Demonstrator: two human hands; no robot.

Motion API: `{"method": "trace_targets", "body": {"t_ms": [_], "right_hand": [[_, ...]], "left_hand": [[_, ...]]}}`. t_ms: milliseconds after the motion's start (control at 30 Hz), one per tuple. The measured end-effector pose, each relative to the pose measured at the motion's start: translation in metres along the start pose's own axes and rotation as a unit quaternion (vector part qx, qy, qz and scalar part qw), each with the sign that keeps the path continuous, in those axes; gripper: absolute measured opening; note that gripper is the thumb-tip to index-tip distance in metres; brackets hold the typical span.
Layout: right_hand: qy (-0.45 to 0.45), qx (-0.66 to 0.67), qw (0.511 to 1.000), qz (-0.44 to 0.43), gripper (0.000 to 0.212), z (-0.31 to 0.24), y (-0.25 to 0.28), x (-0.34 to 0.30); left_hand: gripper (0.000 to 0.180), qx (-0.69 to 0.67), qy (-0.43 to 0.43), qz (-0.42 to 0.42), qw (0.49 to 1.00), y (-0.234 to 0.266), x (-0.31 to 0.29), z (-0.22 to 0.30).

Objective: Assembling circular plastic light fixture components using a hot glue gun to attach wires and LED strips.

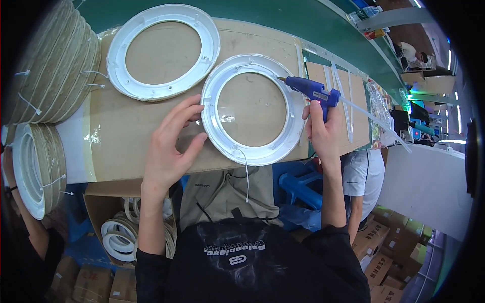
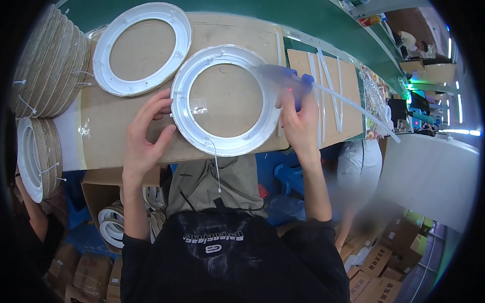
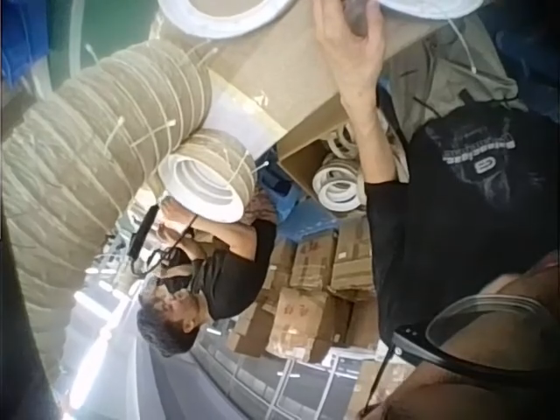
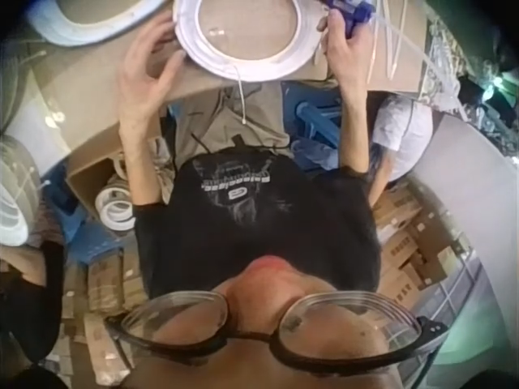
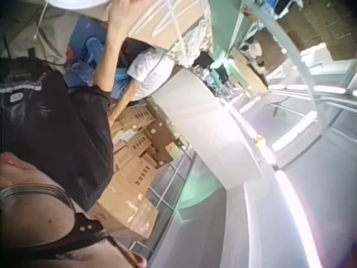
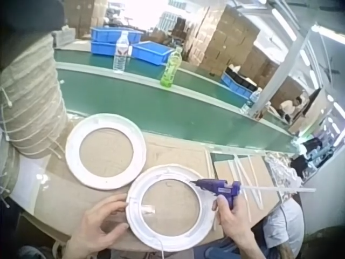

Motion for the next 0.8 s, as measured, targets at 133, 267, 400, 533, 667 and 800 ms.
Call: {"method": "trace_targets", "body": {"t_ms": [133, 267, 400, 533, 667, 800], "right_hand": [[0.0, 0.002, 1.0, 0.005, 0.02, 0.0, -0.001, 0.001], [-0.01, 0.003, 1.0, 0.009, 0.02, 0.003, -0.001, 0.002], [-0.003, -0.004, 1.0, 0.007, 0.019, 0.004, -0.001, 0.002], [-0.006, 0.001, 1.0, 0.013, 0.018, 0.007, 0.001, 0.003], [-0.002, -0.022, 1.0, 0.01, 0.018, 0.01, 0.004, 0.004], [-0.002, -0.006, 1.0, 0.01, 0.018, 0.007, 0.001, 0.004]], "left_hand": [[0.044, 0.005, 0.001, -0.002, 1.0, 0.0, 0.0, 0.002], [0.044, 0.0, -0.009, 0.0, 1.0, 0.001, 0.001, 0.002], [0.044, -0.004, -0.006, -0.004, 1.0, 0.0, 0.002, 0.002], [0.043, -0.006, -0.002, -0.008, 1.0, 0.001, 0.002, 0.003], [0.043, -0.01, -0.002, -0.007, 1.0, 0.0, 0.001, 0.001], [0.043, -0.01, 0.001, -0.007, 1.0, 0.001, 0.0, 0.001]]}}
Point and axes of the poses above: each hand's wrist, its own x-axis towards the middle knuckle, its own y-axis out of the back of the hand, z = x × y, the point moved 9 cm from there along x, towards the middle knuckle, and after that the axes turned 6 degrees about z, right-handed, at the moved point
